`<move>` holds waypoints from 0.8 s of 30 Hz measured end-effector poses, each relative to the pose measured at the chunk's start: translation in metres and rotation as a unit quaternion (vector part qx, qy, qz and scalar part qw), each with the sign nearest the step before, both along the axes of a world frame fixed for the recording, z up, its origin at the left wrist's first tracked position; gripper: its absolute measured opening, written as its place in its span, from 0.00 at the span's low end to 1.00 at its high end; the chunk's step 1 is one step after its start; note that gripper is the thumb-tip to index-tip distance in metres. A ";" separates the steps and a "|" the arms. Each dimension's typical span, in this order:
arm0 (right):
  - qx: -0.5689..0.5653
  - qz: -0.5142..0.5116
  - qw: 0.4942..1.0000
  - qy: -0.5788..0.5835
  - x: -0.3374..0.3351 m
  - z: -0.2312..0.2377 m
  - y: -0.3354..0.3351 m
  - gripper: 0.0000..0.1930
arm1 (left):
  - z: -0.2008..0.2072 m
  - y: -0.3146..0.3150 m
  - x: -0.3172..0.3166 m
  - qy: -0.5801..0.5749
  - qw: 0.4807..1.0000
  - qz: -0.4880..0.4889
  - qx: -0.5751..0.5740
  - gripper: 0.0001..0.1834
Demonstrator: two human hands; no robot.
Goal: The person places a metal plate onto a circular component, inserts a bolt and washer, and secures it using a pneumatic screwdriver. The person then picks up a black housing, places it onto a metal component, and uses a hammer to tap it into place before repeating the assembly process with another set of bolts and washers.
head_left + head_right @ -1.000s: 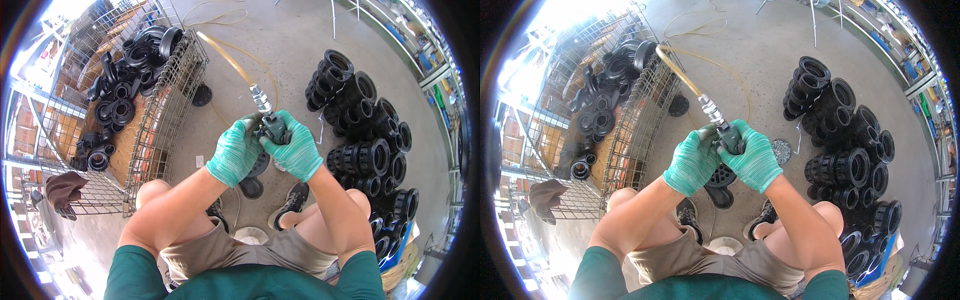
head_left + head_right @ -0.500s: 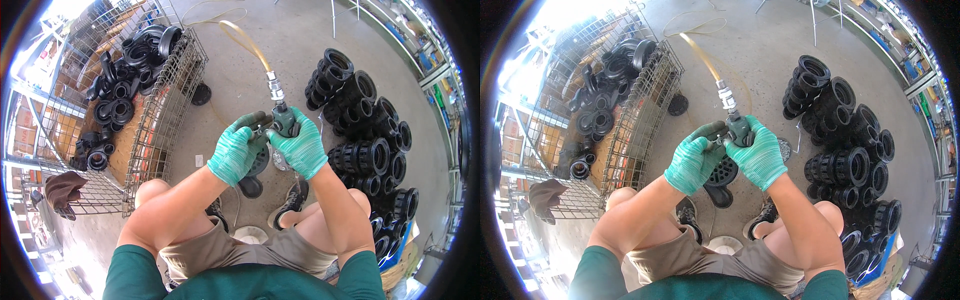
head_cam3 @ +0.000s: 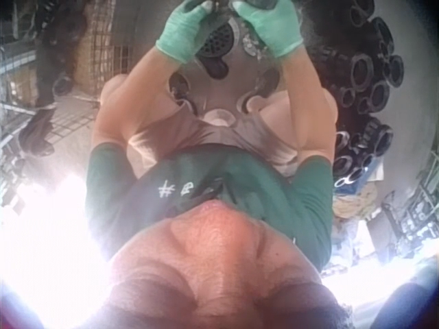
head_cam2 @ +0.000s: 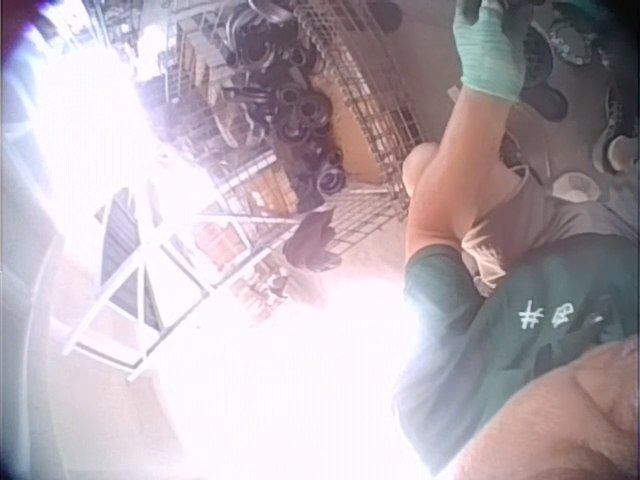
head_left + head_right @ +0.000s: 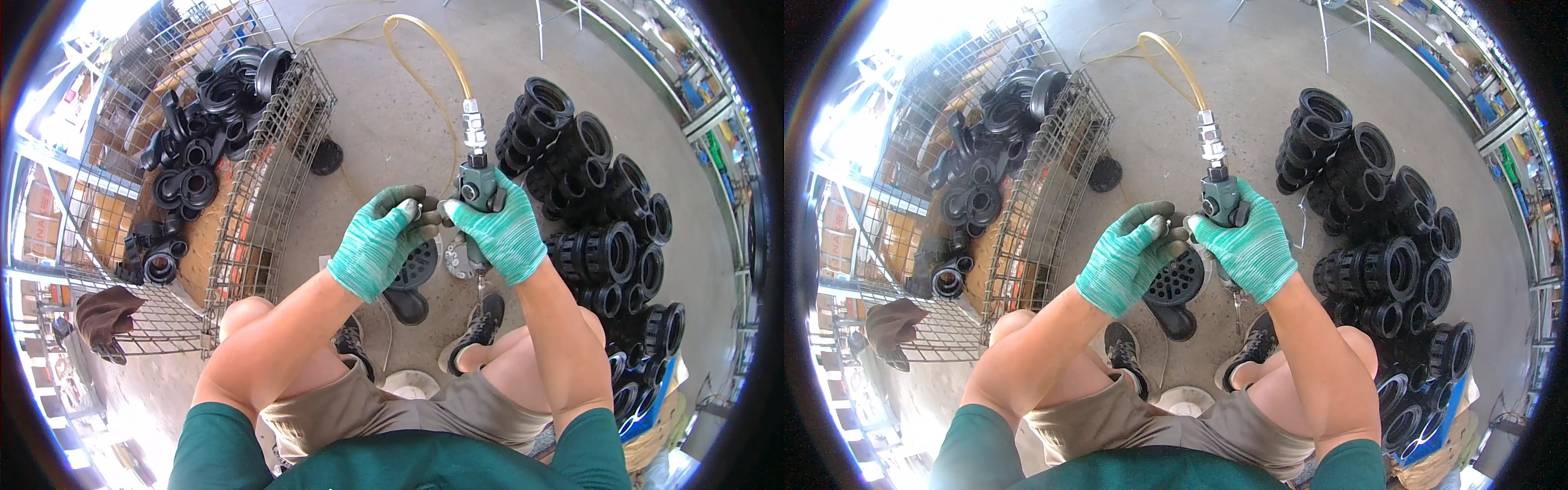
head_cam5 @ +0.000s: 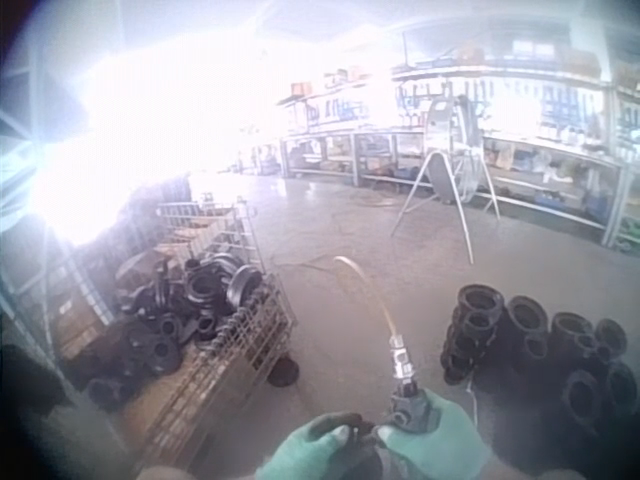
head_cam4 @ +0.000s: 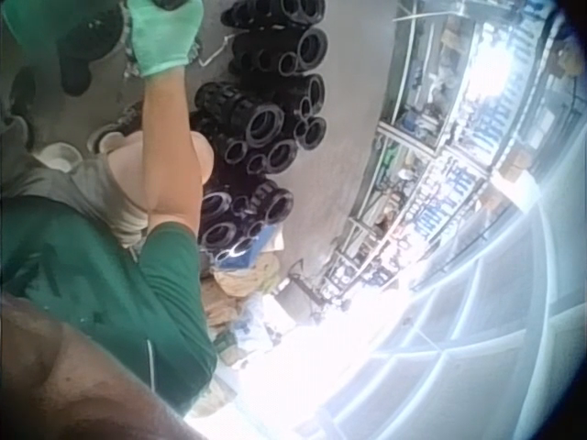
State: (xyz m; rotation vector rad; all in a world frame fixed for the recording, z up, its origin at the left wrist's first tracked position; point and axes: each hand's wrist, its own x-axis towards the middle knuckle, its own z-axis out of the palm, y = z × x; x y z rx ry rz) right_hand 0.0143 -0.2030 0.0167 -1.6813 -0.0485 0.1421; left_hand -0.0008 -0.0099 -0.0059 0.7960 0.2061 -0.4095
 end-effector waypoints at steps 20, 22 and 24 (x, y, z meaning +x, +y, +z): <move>0.035 -0.022 0.999 0.035 0.001 0.006 -0.001 0.12 | -0.007 0.004 -0.002 0.001 0.997 -0.031 -0.065 0.17; 0.033 -0.022 0.999 0.031 0.001 0.003 -0.002 0.12 | -0.006 0.003 -0.002 0.007 0.999 -0.034 -0.040 0.17; 0.031 -0.022 0.999 0.026 0.001 0.003 -0.002 0.12 | -0.003 0.005 -0.003 0.017 0.998 -0.034 -0.052 0.17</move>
